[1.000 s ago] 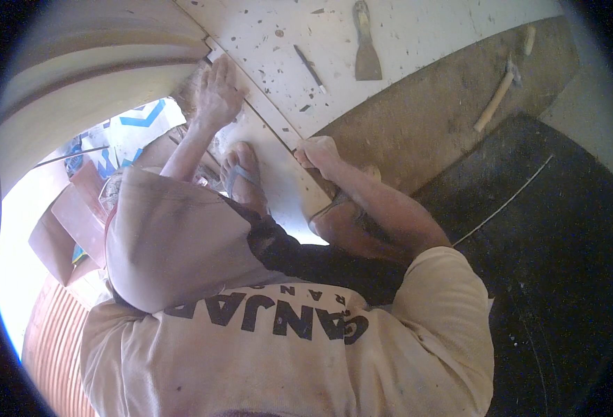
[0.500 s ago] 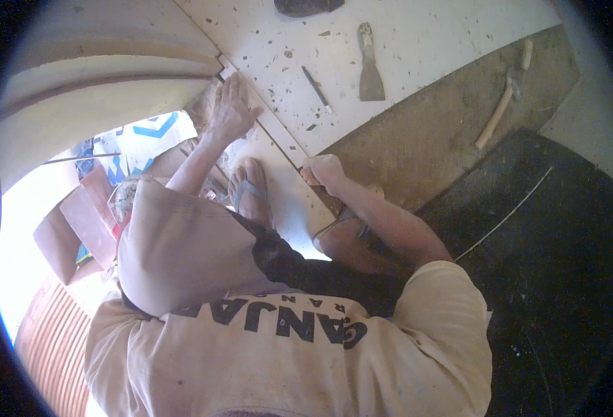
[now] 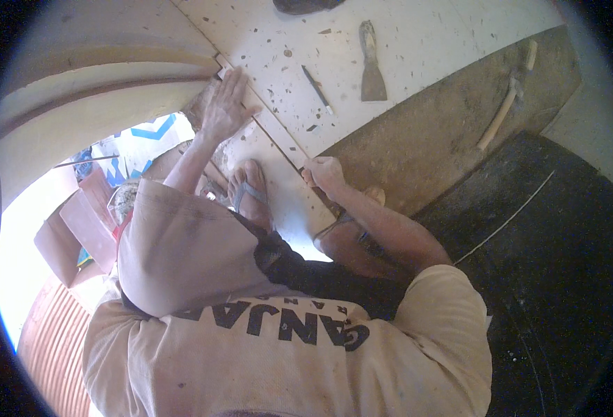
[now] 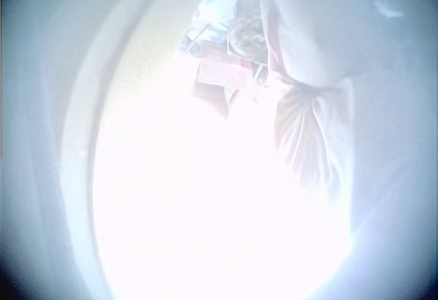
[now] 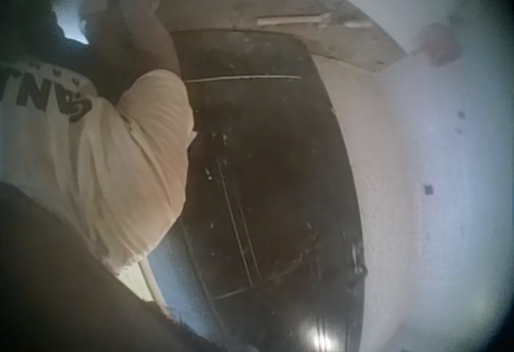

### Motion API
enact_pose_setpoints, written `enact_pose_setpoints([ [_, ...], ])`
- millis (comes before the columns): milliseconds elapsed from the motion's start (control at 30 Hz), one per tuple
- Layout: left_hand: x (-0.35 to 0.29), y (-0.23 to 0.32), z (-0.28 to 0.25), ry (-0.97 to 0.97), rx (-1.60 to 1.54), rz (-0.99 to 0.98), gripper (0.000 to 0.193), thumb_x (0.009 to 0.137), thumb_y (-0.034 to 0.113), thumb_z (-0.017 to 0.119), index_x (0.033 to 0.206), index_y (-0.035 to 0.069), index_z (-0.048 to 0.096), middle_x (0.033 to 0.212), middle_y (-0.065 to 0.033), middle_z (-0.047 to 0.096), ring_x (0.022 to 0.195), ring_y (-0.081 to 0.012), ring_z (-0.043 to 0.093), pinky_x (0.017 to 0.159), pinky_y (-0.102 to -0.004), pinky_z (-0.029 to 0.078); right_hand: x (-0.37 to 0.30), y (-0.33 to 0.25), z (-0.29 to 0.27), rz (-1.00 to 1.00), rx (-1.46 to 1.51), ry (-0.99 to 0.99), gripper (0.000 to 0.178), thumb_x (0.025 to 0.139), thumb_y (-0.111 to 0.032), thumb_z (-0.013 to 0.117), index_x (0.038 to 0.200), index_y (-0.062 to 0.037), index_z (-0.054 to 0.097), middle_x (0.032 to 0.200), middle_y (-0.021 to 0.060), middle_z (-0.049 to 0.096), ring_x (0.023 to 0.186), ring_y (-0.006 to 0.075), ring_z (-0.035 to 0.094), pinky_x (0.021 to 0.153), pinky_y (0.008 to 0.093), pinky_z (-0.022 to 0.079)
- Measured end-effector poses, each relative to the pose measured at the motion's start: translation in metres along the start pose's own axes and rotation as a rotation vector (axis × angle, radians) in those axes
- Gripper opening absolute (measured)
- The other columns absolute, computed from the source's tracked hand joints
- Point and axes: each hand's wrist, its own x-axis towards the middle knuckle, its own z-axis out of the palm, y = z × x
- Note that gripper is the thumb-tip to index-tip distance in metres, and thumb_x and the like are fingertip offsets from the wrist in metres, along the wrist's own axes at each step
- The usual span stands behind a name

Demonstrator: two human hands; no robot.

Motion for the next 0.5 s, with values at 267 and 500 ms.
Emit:
enact_pose_setpoints([
  [267,0.005,0.002,0.003,-0.033,0.000,-0.012,0.088,0.092,0.053,0.062,0.153,-0.002,0.030,0.163,-0.0212,0.022,0.152,-0.0364,0.018,0.124,-0.0484,0.018,0.004,0.002,0.000,0.001,-0.017,0.014,0.022,0.093,-0.019,0.067,0.092,0.0030,0.069,0.081,0.0091,0.070,0.063,0.0118,0.064,0.055,0.0249,0.054],
  [500,-0.012,0.008,0.013,0.055,-0.030,0.030,0.082,0.095,0.047,0.057,0.151,-0.007,0.030,0.159,-0.0296,0.024,0.149,-0.0433,0.022,0.122,-0.0523,0.020,0.000,-0.002,0.004,0.021,-0.004,0.054,0.020,0.093,-0.017,0.066,0.091,0.0032,0.069,0.081,0.0092,0.070,0.063,0.0120,0.064,0.055,0.0253,0.055],
])
